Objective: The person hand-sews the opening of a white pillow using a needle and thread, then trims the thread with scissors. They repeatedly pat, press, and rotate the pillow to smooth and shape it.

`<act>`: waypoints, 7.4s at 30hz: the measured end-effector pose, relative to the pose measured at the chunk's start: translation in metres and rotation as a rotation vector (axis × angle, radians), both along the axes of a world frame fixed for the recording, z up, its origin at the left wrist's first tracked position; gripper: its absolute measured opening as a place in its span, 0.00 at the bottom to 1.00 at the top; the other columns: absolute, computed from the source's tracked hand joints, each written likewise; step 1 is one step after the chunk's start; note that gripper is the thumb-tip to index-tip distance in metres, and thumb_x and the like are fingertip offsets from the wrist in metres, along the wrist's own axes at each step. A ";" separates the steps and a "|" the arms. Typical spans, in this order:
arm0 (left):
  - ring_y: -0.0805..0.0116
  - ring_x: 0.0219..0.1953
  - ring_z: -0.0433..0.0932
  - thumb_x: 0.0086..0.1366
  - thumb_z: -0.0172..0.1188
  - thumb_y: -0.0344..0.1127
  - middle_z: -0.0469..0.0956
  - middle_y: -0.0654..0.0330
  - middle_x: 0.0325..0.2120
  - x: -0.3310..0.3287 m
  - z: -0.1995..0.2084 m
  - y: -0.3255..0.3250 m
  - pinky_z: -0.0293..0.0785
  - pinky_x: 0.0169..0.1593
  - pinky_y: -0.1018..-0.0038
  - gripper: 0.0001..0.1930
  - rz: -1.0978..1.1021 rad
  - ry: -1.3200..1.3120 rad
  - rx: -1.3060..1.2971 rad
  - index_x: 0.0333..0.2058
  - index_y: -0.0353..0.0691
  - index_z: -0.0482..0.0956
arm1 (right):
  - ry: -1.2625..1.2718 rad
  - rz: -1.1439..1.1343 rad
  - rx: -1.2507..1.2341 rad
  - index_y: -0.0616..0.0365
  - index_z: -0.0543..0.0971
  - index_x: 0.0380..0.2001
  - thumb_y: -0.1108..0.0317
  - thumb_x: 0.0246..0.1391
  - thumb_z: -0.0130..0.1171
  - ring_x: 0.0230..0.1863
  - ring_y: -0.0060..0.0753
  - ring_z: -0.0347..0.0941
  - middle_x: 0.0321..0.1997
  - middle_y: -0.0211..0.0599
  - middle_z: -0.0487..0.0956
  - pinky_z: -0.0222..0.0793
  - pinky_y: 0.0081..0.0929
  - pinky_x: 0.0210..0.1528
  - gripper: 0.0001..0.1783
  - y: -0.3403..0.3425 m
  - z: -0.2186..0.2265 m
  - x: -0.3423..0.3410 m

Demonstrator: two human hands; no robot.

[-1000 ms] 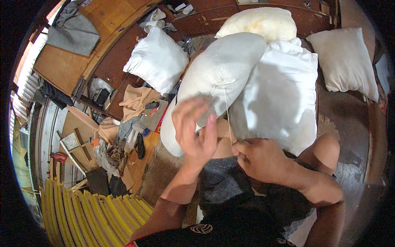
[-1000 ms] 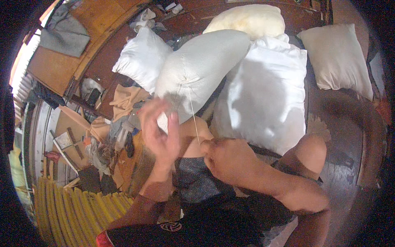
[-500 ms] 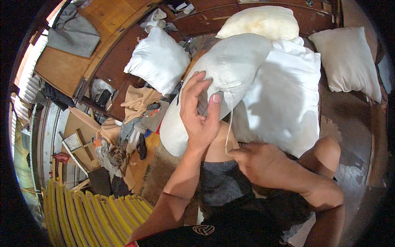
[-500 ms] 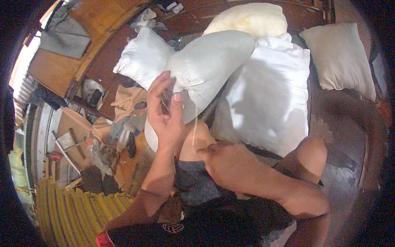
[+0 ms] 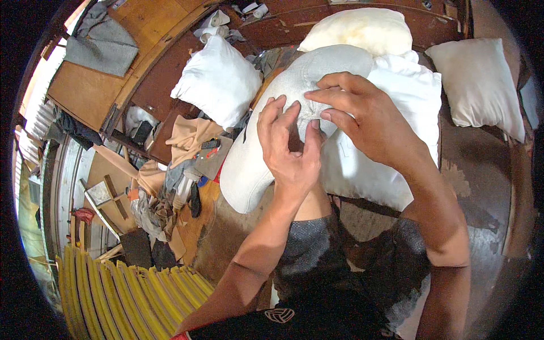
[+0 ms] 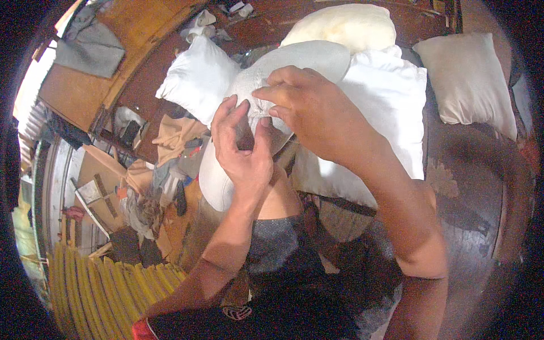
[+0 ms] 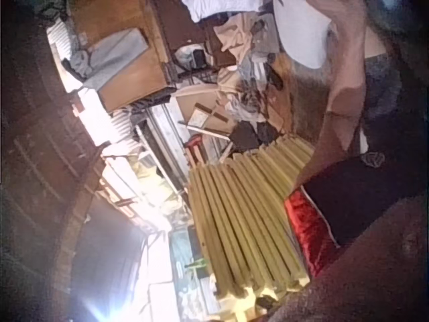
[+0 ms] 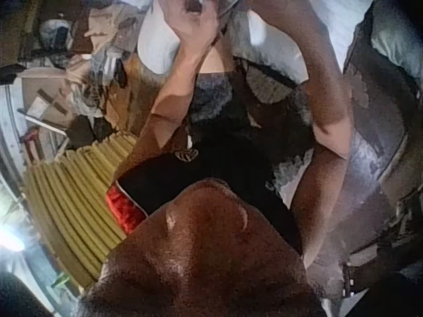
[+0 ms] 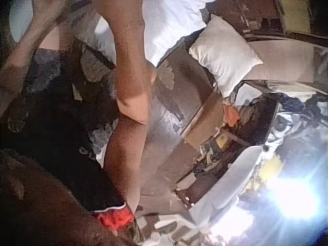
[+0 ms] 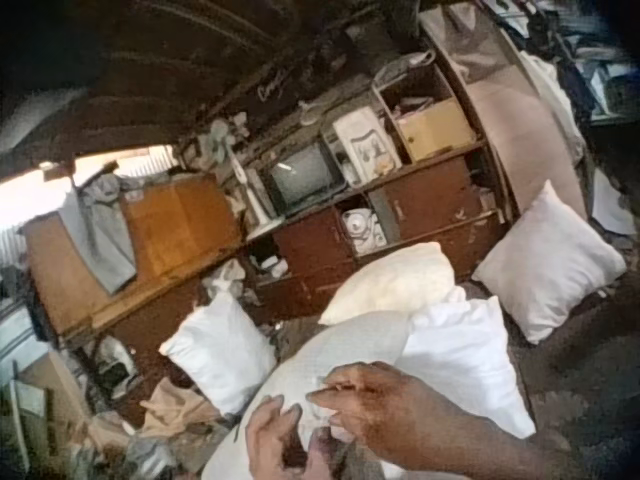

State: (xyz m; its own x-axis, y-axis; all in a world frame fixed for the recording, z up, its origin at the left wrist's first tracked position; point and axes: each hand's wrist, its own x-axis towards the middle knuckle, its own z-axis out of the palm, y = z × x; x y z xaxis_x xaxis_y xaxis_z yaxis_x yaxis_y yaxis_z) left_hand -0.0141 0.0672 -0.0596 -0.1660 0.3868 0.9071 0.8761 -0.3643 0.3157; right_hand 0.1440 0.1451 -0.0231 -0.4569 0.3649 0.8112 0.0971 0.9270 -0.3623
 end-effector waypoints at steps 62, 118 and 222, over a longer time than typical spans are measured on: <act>0.68 0.36 0.75 0.71 0.59 0.28 0.79 0.58 0.34 -0.007 0.003 -0.045 0.72 0.45 0.72 0.04 0.095 -0.111 -0.212 0.38 0.34 0.78 | 0.337 -0.968 -1.465 0.61 0.77 0.56 0.57 0.70 0.53 0.37 0.31 0.74 0.40 0.35 0.77 0.70 0.32 0.34 0.21 -0.313 -0.506 0.369; 0.59 0.36 0.75 0.67 0.60 0.23 0.79 0.54 0.33 -0.001 -0.013 -0.040 0.72 0.44 0.67 0.02 -0.096 -0.207 -0.195 0.38 0.34 0.77 | -0.342 0.301 -1.201 0.67 0.83 0.40 0.69 0.56 0.71 0.37 0.22 0.79 0.35 0.34 0.84 0.76 0.21 0.39 0.13 -0.037 -0.030 0.078; 0.37 0.72 0.58 0.70 0.57 0.60 0.59 0.41 0.71 0.017 -0.087 0.127 0.58 0.71 0.48 0.38 -0.316 0.707 -0.864 0.71 0.45 0.63 | 0.679 -0.489 -1.605 0.57 0.58 0.73 0.30 0.65 0.50 0.69 0.48 0.61 0.72 0.48 0.63 0.62 0.53 0.69 0.48 0.024 -0.209 0.163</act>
State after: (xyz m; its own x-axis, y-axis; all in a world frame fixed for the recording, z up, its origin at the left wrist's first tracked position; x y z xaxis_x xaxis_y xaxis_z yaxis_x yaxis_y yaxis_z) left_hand 0.0028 0.1943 -0.1464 0.4871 0.8562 0.1723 0.8647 -0.5005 0.0428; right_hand 0.3066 0.1692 -0.2324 0.1455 0.8820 -0.4483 -0.3057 -0.3908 -0.8682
